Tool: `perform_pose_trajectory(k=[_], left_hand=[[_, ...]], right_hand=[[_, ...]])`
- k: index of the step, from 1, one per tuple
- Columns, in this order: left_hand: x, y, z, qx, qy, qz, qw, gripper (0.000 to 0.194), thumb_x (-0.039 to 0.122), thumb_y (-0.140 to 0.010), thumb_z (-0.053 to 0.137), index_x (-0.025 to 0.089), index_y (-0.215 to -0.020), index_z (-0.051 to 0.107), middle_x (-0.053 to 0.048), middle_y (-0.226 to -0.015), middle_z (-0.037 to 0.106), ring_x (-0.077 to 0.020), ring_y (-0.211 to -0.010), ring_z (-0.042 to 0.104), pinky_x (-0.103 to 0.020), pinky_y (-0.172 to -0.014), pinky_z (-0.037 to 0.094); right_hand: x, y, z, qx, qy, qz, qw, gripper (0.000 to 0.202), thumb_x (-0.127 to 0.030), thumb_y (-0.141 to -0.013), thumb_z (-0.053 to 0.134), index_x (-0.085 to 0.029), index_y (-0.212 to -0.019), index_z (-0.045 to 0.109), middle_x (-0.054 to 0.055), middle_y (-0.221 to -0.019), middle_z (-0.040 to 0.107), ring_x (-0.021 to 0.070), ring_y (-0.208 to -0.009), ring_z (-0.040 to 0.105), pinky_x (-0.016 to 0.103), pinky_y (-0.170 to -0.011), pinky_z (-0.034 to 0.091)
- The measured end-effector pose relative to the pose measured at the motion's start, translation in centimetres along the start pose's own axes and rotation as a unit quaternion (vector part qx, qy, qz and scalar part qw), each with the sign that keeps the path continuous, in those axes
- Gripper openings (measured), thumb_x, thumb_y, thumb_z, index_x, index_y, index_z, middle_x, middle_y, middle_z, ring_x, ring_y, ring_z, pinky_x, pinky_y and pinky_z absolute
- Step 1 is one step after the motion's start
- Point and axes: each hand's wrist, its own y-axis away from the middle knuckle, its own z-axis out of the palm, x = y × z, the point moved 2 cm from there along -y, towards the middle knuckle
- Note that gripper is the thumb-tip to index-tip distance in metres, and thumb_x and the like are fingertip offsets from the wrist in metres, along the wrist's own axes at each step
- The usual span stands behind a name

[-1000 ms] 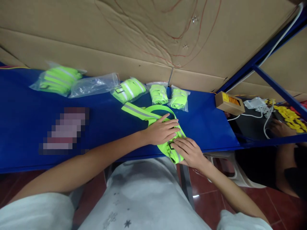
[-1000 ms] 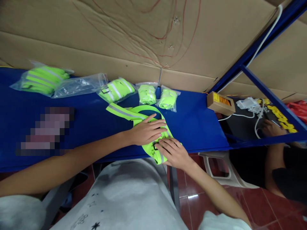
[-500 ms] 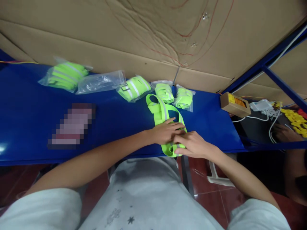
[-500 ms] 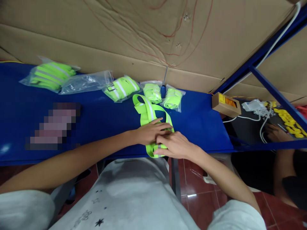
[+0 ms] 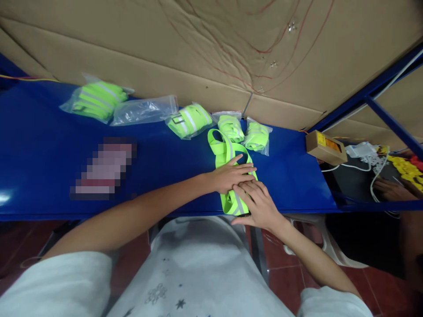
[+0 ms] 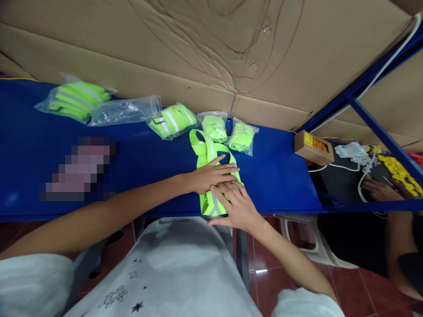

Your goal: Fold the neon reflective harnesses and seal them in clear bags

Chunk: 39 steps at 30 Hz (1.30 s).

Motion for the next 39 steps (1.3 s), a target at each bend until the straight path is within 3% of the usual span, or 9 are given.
perform_pose_trajectory(k=[3,6,9,14,18,23,27,34,39], left_hand=[[-0.1,-0.2,0.0,0.013,-0.001,-0.006,1.0,0.062,0.017,-0.077,0.072,0.019,-0.137,0.058,-0.016,-0.157,0.05,-0.0308,-0.148,0.045,-0.058,-0.13,0.014],[0.1,-0.3,0.2,0.046,-0.017,-0.02,0.999,0.03,0.023,-0.1,0.051,0.022,-0.126,0.065,-0.011,-0.148,0.059,-0.0241,-0.141,0.052,-0.054,-0.13,0.014],[0.4,-0.4,0.3,0.062,-0.039,-0.024,0.997,0.032,0.026,-0.107,0.039,0.023,-0.122,0.067,-0.01,-0.144,0.061,-0.0224,-0.136,0.057,-0.053,-0.13,0.015],[0.8,-0.7,0.3,0.065,-0.054,-0.039,0.996,0.025,0.026,-0.103,0.046,0.021,-0.114,0.069,-0.01,-0.137,0.064,-0.0251,-0.125,0.063,-0.057,-0.128,0.021],[1.5,-0.9,0.3,0.083,-0.063,-0.043,0.994,0.026,0.025,-0.103,0.046,0.02,-0.116,0.069,-0.012,-0.137,0.065,-0.0259,-0.126,0.062,-0.057,-0.127,0.023],[1.5,-1.1,0.1,0.073,-0.057,-0.036,0.995,0.028,0.022,-0.102,0.046,0.018,-0.117,0.068,-0.014,-0.137,0.065,-0.0274,-0.127,0.062,-0.061,-0.129,0.017],[0.4,-1.0,0.2,0.055,0.005,-0.038,0.998,0.029,0.028,-0.098,0.056,0.018,-0.123,0.067,-0.014,-0.139,0.065,-0.0282,-0.136,0.057,-0.059,-0.132,0.011],[-1.3,-0.5,0.2,0.02,0.051,-0.014,0.998,0.036,0.031,-0.095,0.061,0.022,-0.13,0.065,-0.011,-0.146,0.061,-0.028,-0.141,0.052,-0.056,-0.132,0.007],[-1.9,-0.5,-0.3,0.024,0.064,-0.01,0.998,0.042,0.017,-0.093,0.053,0.019,-0.135,0.06,-0.012,-0.148,0.059,-0.0279,-0.144,0.05,-0.054,-0.131,0.007]], right_hand=[[-0.8,0.4,0.2,-0.017,0.035,0.01,0.999,0.068,-0.066,-0.092,0.065,-0.019,-0.14,0.06,0.019,-0.134,0.063,0.0346,-0.133,0.052,0.054,-0.116,0.036],[-1.6,0.7,0.3,-0.006,0.042,0.024,0.999,0.054,-0.059,-0.093,0.068,-0.021,-0.132,0.066,0.016,-0.129,0.066,0.0321,-0.128,0.055,0.053,-0.117,0.036],[-1.9,0.9,0.6,0.012,0.044,0.029,0.999,0.05,-0.058,-0.093,0.067,-0.021,-0.127,0.069,0.014,-0.122,0.069,0.0293,-0.12,0.06,0.05,-0.113,0.038],[-1.7,0.8,0.7,0.045,0.054,0.022,0.997,0.057,-0.066,-0.09,0.067,-0.021,-0.125,0.071,0.012,-0.11,0.074,0.0274,-0.106,0.066,0.042,-0.096,0.044],[-1.9,0.3,-0.9,0.05,0.036,0.038,0.997,0.044,-0.058,-0.091,0.067,-0.02,-0.11,0.077,0.007,-0.091,0.076,0.0228,-0.087,0.069,0.035,-0.083,0.044],[-1.4,-2.2,-3.4,-0.129,-0.001,0.14,0.982,0.041,-0.057,-0.095,0.06,-0.023,-0.078,0.074,0.001,-0.064,0.069,0.0168,-0.059,0.062,0.032,-0.056,0.024],[0.0,-4.7,-3.4,-0.221,-0.038,0.178,0.958,0.038,-0.056,-0.098,0.059,-0.022,-0.085,0.071,0.002,-0.072,0.072,0.0188,-0.069,0.065,0.03,-0.058,0.024],[1.2,-3.6,0.0,0.06,-0.012,0.097,0.993,0.036,-0.051,-0.104,0.053,-0.018,-0.097,0.065,0.009,-0.096,0.073,0.0224,-0.093,0.066,0.035,-0.084,0.043],[-0.3,-1.1,0.6,0.044,-0.002,0.074,0.996,0.078,-0.076,-0.092,0.055,-0.013,-0.137,0.058,0.019,-0.13,0.068,0.033,-0.129,0.058,0.051,-0.116,0.035]])
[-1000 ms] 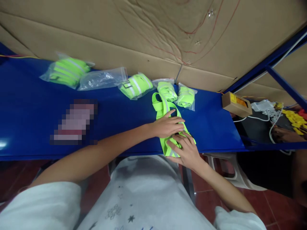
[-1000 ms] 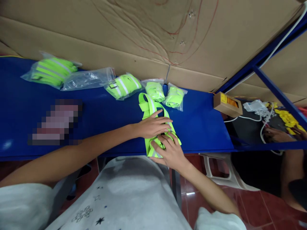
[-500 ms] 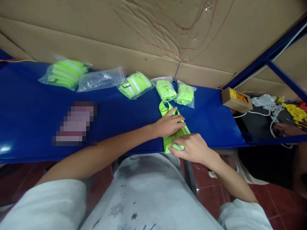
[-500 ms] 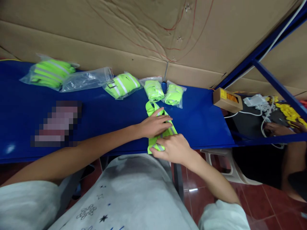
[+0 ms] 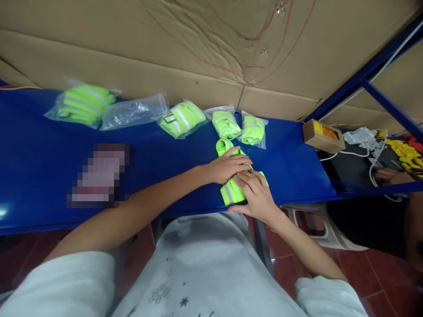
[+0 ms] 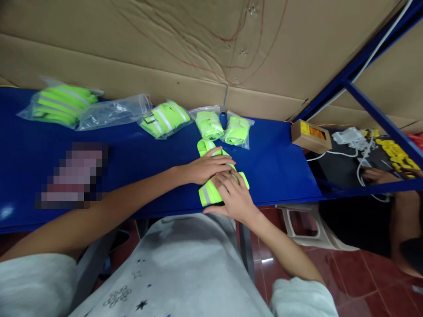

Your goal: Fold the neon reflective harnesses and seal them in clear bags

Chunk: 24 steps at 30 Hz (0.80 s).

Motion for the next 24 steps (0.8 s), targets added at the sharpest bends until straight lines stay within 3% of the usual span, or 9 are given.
perform_pose_trajectory(k=[2,5,12,17,21,24], left_hand=[[-0.3,0.0,0.0,0.002,0.013,-0.007,1.0,0.039,0.018,-0.097,0.05,0.019,-0.134,0.061,-0.013,-0.149,0.059,-0.0273,-0.146,0.049,-0.053,-0.13,0.009],[-0.5,0.1,-0.1,0.006,0.025,-0.023,0.999,0.037,0.02,-0.104,0.039,0.022,-0.132,0.064,-0.01,-0.146,0.062,-0.0222,-0.14,0.054,-0.049,-0.127,0.018],[0.6,0.6,0.0,0.027,-0.111,-0.016,0.993,0.034,0.024,-0.104,0.049,0.024,-0.134,0.066,-0.011,-0.147,0.062,-0.027,-0.141,0.053,-0.046,-0.12,0.024],[0.3,0.7,0.2,0.013,-0.055,-0.018,0.998,0.036,0.03,-0.107,0.044,0.026,-0.136,0.066,-0.011,-0.15,0.059,-0.0252,-0.141,0.052,-0.041,-0.113,0.033],[-0.3,0.8,0.0,-0.012,-0.032,-0.06,0.998,0.03,0.026,-0.103,0.052,0.021,-0.125,0.071,-0.014,-0.152,0.056,-0.0328,-0.145,0.047,-0.057,-0.121,0.018],[-0.5,0.9,-0.3,-0.018,0.03,-0.059,0.998,0.035,0.035,-0.097,0.065,0.019,-0.128,0.069,-0.016,-0.153,0.055,-0.0354,-0.144,0.046,-0.057,-0.12,0.021]], right_hand=[[-0.3,0.4,-0.2,-0.025,0.011,0.016,1.0,0.089,-0.082,-0.087,0.056,-0.013,-0.143,0.055,0.019,-0.137,0.065,0.0351,-0.135,0.054,0.054,-0.12,0.029],[-0.4,0.5,-0.3,-0.049,0.003,0.019,0.999,0.088,-0.082,-0.087,0.056,-0.012,-0.141,0.056,0.017,-0.136,0.067,0.0331,-0.133,0.056,0.051,-0.121,0.029],[-0.7,0.5,-0.7,-0.028,0.0,-0.009,1.0,0.056,-0.066,-0.095,0.058,-0.016,-0.115,0.073,0.011,-0.116,0.076,0.0255,-0.108,0.068,0.04,-0.099,0.045],[-0.4,-2.3,-2.4,-0.131,-0.04,0.069,0.988,0.048,-0.062,-0.099,0.056,-0.02,-0.087,0.077,0.004,-0.085,0.076,0.018,-0.085,0.069,0.031,-0.074,0.043],[0.8,-5.4,-2.7,-0.19,-0.079,0.062,0.977,0.052,-0.062,-0.099,0.057,-0.02,-0.077,0.077,0.006,-0.088,0.075,0.0191,-0.096,0.067,0.03,-0.081,0.042],[1.8,-6.7,-1.7,-0.185,-0.076,0.056,0.978,0.053,-0.065,-0.099,0.056,-0.018,-0.086,0.077,0.006,-0.087,0.074,0.0192,-0.088,0.067,0.032,-0.083,0.041]])
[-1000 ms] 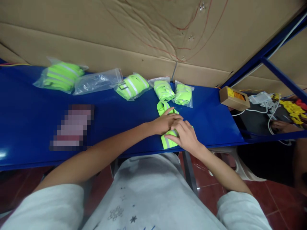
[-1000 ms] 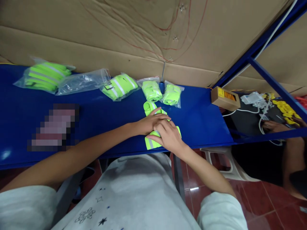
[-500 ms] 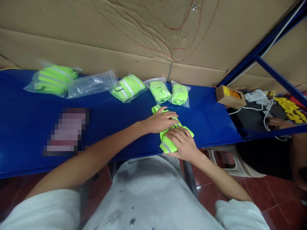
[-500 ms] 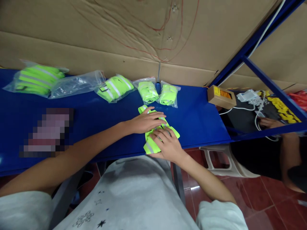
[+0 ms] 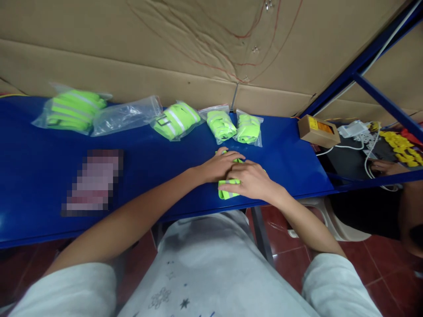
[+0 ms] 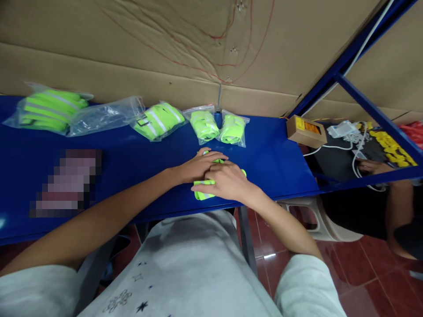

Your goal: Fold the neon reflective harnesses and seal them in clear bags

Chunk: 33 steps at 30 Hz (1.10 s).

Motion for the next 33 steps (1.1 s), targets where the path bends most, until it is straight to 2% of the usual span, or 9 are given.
perform_pose_trajectory(k=[3,7,10,13,19,22,26,30,33], left_hand=[[-0.5,0.1,-0.6,0.016,0.076,0.01,0.997,0.046,0.041,-0.092,0.071,0.018,-0.132,0.067,-0.014,-0.149,0.059,-0.0327,-0.14,0.051,-0.048,-0.118,0.028],[-1.2,0.1,-1.2,0.02,0.101,-0.016,0.995,0.035,0.029,-0.098,0.06,0.022,-0.131,0.067,-0.011,-0.15,0.06,-0.0273,-0.141,0.053,-0.044,-0.115,0.029],[-1.4,0.0,-1.3,0.011,0.101,-0.023,0.995,0.033,0.02,-0.098,0.055,0.023,-0.127,0.07,-0.01,-0.151,0.06,-0.0259,-0.142,0.053,-0.046,-0.115,0.028],[-1.4,-0.1,-1.1,0.002,0.101,-0.025,0.995,0.032,0.012,-0.094,0.054,0.022,-0.116,0.074,-0.009,-0.152,0.059,-0.0261,-0.143,0.052,-0.048,-0.117,0.026],[-2.1,-0.4,-0.7,0.006,0.128,-0.012,0.992,0.034,0.013,-0.098,0.049,0.022,-0.118,0.074,-0.01,-0.151,0.059,-0.0261,-0.142,0.053,-0.051,-0.121,0.028],[-2.3,-0.1,-0.9,0.056,0.163,-0.005,0.985,0.041,0.017,-0.101,0.046,0.021,-0.137,0.065,-0.013,-0.152,0.058,-0.0232,-0.142,0.053,-0.045,-0.119,0.038],[-1.9,0.8,-1.9,0.138,0.134,-0.102,0.976,0.053,0.024,-0.097,0.056,0.016,-0.149,0.052,-0.017,-0.143,0.061,-0.0256,-0.133,0.059,-0.044,-0.113,0.047],[-1.1,1.6,-3.1,0.14,0.084,-0.264,0.951,0.035,0.036,-0.09,0.067,0.012,-0.116,0.072,-0.016,-0.116,0.073,-0.031,-0.114,0.068,-0.049,-0.106,0.051],[-0.7,1.5,-3.7,0.11,0.126,-0.28,0.945,0.023,0.03,-0.085,0.071,0.015,-0.102,0.074,-0.009,-0.096,0.077,-0.0241,-0.094,0.073,-0.037,-0.09,0.059]], right_hand=[[0.3,-0.4,1.3,0.069,0.016,-0.009,0.997,0.049,-0.06,-0.102,0.053,-0.016,-0.1,0.074,0.007,-0.087,0.073,0.0198,-0.088,0.067,0.033,-0.086,0.042],[0.2,1.1,3.1,0.178,0.065,-0.012,0.982,0.04,-0.049,-0.106,0.049,-0.018,-0.114,0.074,0.012,-0.106,0.07,0.0249,-0.104,0.063,0.039,-0.094,0.043],[0.1,2.3,3.9,0.162,0.06,-0.037,0.984,0.058,-0.059,-0.102,0.049,-0.016,-0.139,0.063,0.016,-0.122,0.066,0.0305,-0.119,0.059,0.047,-0.103,0.045],[0.0,2.9,4.0,0.114,0.031,-0.059,0.991,0.085,-0.077,-0.09,0.054,-0.012,-0.144,0.057,0.02,-0.135,0.062,0.0364,-0.133,0.052,0.055,-0.116,0.041],[-0.1,2.5,4.0,0.111,0.054,-0.073,0.99,0.059,-0.061,-0.096,0.061,-0.015,-0.131,0.066,0.018,-0.131,0.065,0.0336,-0.13,0.055,0.054,-0.116,0.043],[0.0,2.3,4.3,0.123,0.058,-0.066,0.988,0.053,-0.058,-0.096,0.063,-0.016,-0.129,0.068,0.017,-0.124,0.068,0.0326,-0.124,0.059,0.052,-0.111,0.046],[0.2,2.3,4.2,0.143,0.057,-0.062,0.986,0.051,-0.059,-0.097,0.062,-0.017,-0.123,0.071,0.014,-0.116,0.071,0.0291,-0.116,0.063,0.045,-0.106,0.048],[0.3,2.1,3.8,0.132,0.045,-0.051,0.989,0.054,-0.063,-0.096,0.06,-0.017,-0.122,0.072,0.012,-0.114,0.072,0.0275,-0.111,0.065,0.043,-0.102,0.049],[0.2,2.2,3.8,0.119,0.029,-0.041,0.992,0.056,-0.064,-0.095,0.061,-0.019,-0.125,0.071,0.012,-0.115,0.071,0.0281,-0.115,0.063,0.044,-0.105,0.048]])
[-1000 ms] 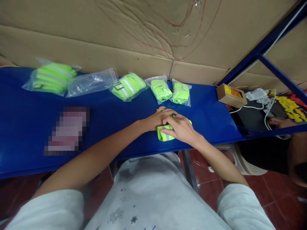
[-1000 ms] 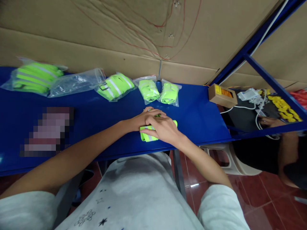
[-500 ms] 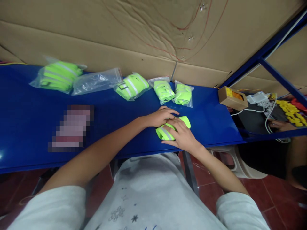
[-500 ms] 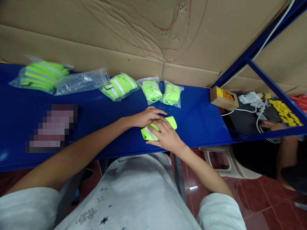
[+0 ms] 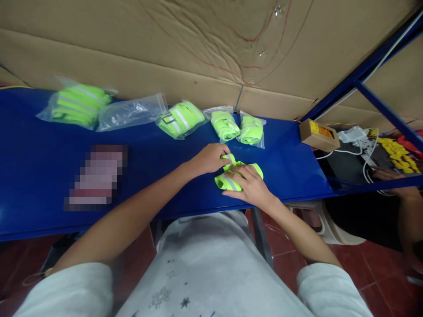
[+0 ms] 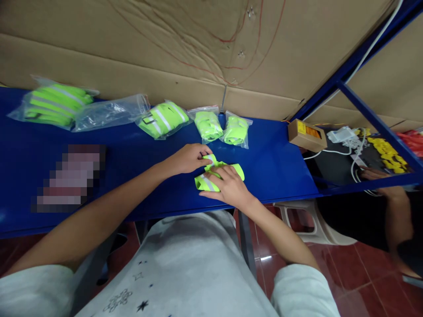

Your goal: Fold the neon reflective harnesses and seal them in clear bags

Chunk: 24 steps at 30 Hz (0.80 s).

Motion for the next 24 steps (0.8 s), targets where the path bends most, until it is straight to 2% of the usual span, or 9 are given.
perform_pose_trajectory(k=[3,6,9,11,13,17,20,24], left_hand=[[1.0,0.0,0.1,-0.004,0.085,0.003,0.996,0.022,0.023,-0.082,0.07,0.016,-0.103,0.074,-0.004,-0.091,0.078,-0.0181,-0.085,0.075,-0.028,-0.079,0.059],[2.4,0.7,0.4,0.003,0.178,0.013,0.984,0.021,0.022,-0.083,0.067,0.015,-0.102,0.073,-0.005,-0.091,0.078,-0.0165,-0.08,0.075,-0.025,-0.071,0.058],[3.8,2.3,0.4,-0.005,0.198,0.038,0.979,0.022,0.026,-0.088,0.064,0.017,-0.107,0.071,-0.004,-0.095,0.078,-0.0172,-0.084,0.076,-0.026,-0.076,0.059],[4.5,3.8,0.6,-0.005,0.172,0.059,0.983,0.024,0.03,-0.096,0.057,0.019,-0.114,0.068,-0.005,-0.104,0.079,-0.0192,-0.096,0.076,-0.03,-0.088,0.059],[5.0,5.5,1.1,0.002,0.119,0.084,0.989,0.029,0.03,-0.102,0.048,0.02,-0.125,0.062,-0.007,-0.119,0.076,-0.0211,-0.112,0.073,-0.035,-0.098,0.057],[5.6,8.3,2.9,0.019,0.007,0.169,0.985,0.037,0.022,-0.1,0.052,0.019,-0.136,0.052,-0.012,-0.142,0.063,-0.0252,-0.136,0.059,-0.042,-0.115,0.048],[5.5,9.0,3.7,0.034,-0.049,0.208,0.976,0.042,0.02,-0.097,0.056,0.019,-0.139,0.049,-0.013,-0.142,0.062,-0.028,-0.139,0.055,-0.047,-0.118,0.046],[4.9,9.0,3.6,0.02,-0.068,0.244,0.967,0.048,0.02,-0.095,0.061,0.019,-0.141,0.048,-0.012,-0.14,0.062,-0.0264,-0.139,0.055,-0.044,-0.119,0.047]], right_hand=[[-0.2,0.4,0.2,0.003,-0.012,0.007,1.0,0.058,-0.066,-0.093,0.061,-0.019,-0.127,0.07,0.013,-0.116,0.069,0.0291,-0.119,0.06,0.046,-0.107,0.046],[-0.4,0.9,0.4,0.018,-0.006,0.021,1.0,0.064,-0.069,-0.09,0.062,-0.019,-0.129,0.07,0.015,-0.116,0.064,0.0312,-0.119,0.057,0.049,-0.105,0.046],[-0.3,1.5,0.3,0.006,-0.002,0.038,0.999,0.065,-0.068,-0.09,0.063,-0.018,-0.132,0.068,0.013,-0.107,0.06,0.0292,-0.106,0.057,0.049,-0.097,0.048],[-0.3,2.0,0.0,-0.002,-0.022,0.03,0.999,0.061,-0.063,-0.094,0.062,-0.018,-0.134,0.066,0.013,-0.107,0.061,0.0284,-0.106,0.058,0.049,-0.098,0.05],[-0.2,2.8,-0.5,0.01,-0.063,0.026,0.998,0.053,-0.054,-0.099,0.06,-0.017,-0.137,0.06,0.015,-0.117,0.063,0.0297,-0.118,0.059,0.05,-0.105,0.05],[0.0,4.5,-1.2,0.048,-0.141,0.046,0.988,0.043,-0.037,-0.102,0.06,-0.02,-0.14,0.048,0.014,-0.13,0.064,0.0294,-0.137,0.055,0.051,-0.113,0.05],[0.1,5.3,-1.2,0.045,-0.145,0.047,0.987,0.043,-0.038,-0.1,0.064,-0.023,-0.137,0.049,0.013,-0.128,0.065,0.0295,-0.134,0.058,0.051,-0.111,0.052],[0.2,5.5,-1.1,0.076,-0.066,0.032,0.994,0.043,-0.041,-0.097,0.069,-0.021,-0.132,0.055,0.015,-0.127,0.059,0.0309,-0.134,0.055,0.051,-0.11,0.052]])
